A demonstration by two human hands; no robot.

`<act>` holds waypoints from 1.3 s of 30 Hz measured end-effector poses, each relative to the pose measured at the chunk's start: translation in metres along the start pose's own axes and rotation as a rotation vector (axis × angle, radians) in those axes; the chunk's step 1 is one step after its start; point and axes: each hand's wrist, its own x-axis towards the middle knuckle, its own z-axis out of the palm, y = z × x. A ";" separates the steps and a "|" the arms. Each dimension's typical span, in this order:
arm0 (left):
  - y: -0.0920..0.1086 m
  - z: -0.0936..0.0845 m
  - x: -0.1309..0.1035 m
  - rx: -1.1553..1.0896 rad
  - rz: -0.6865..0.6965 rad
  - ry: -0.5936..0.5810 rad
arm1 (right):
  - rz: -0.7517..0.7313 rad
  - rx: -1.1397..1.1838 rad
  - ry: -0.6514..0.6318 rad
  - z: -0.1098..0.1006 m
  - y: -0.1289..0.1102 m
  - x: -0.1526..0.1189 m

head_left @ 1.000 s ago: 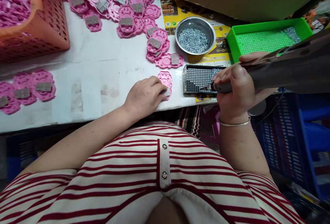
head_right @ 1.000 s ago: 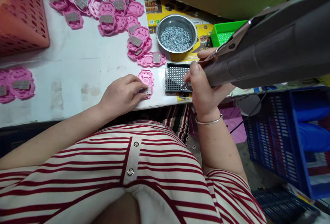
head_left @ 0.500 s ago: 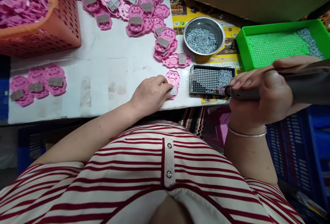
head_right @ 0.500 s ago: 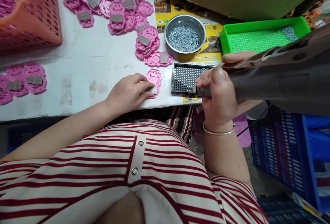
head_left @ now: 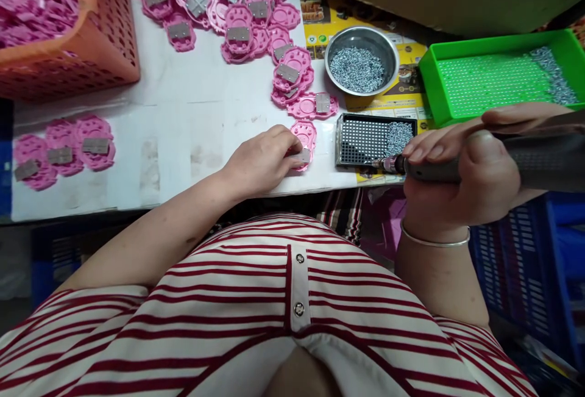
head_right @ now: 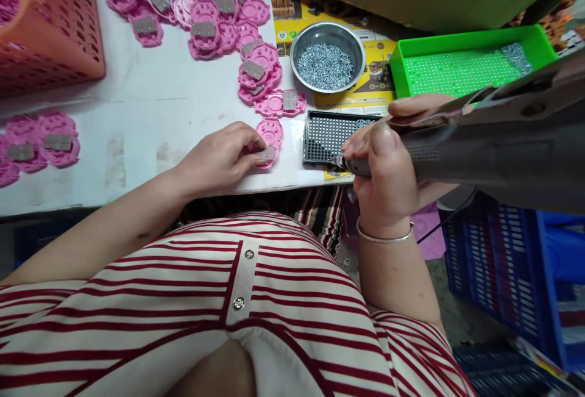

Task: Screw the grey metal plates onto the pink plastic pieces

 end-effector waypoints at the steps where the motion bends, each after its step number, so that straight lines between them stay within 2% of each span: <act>1: 0.000 0.000 0.000 0.040 0.008 -0.008 | 0.003 0.003 -0.006 0.000 0.000 0.000; 5: 0.004 0.002 0.000 0.245 0.057 -0.037 | -0.020 0.004 -0.062 0.001 -0.001 -0.002; 8: 0.006 0.006 -0.002 0.331 0.050 -0.035 | 0.023 -0.002 -0.034 0.005 -0.005 -0.003; 11: 0.004 0.008 -0.004 0.302 0.071 -0.030 | 0.064 0.025 0.022 0.010 -0.009 -0.004; 14: 0.002 0.005 -0.003 0.190 0.088 -0.047 | 0.064 0.033 -0.002 0.016 -0.010 -0.004; 17: 0.003 0.000 -0.001 0.122 0.029 -0.085 | 0.074 0.020 0.017 0.022 -0.009 -0.005; 20: 0.006 -0.002 0.000 0.149 -0.016 -0.111 | 0.082 0.005 0.034 0.028 -0.012 -0.007; 25: 0.007 0.006 -0.005 0.406 0.119 -0.039 | 0.095 -0.008 -0.034 0.031 -0.018 -0.009; 29: 0.006 0.007 -0.007 0.538 0.188 0.011 | 0.080 -0.043 -0.007 0.029 -0.015 -0.010; 36: -0.009 -0.001 0.006 0.519 0.318 0.080 | 0.107 -0.078 -0.012 0.030 -0.016 -0.012; 39: -0.015 -0.002 0.012 0.442 0.358 0.055 | 0.090 -0.080 -0.066 0.031 -0.019 -0.011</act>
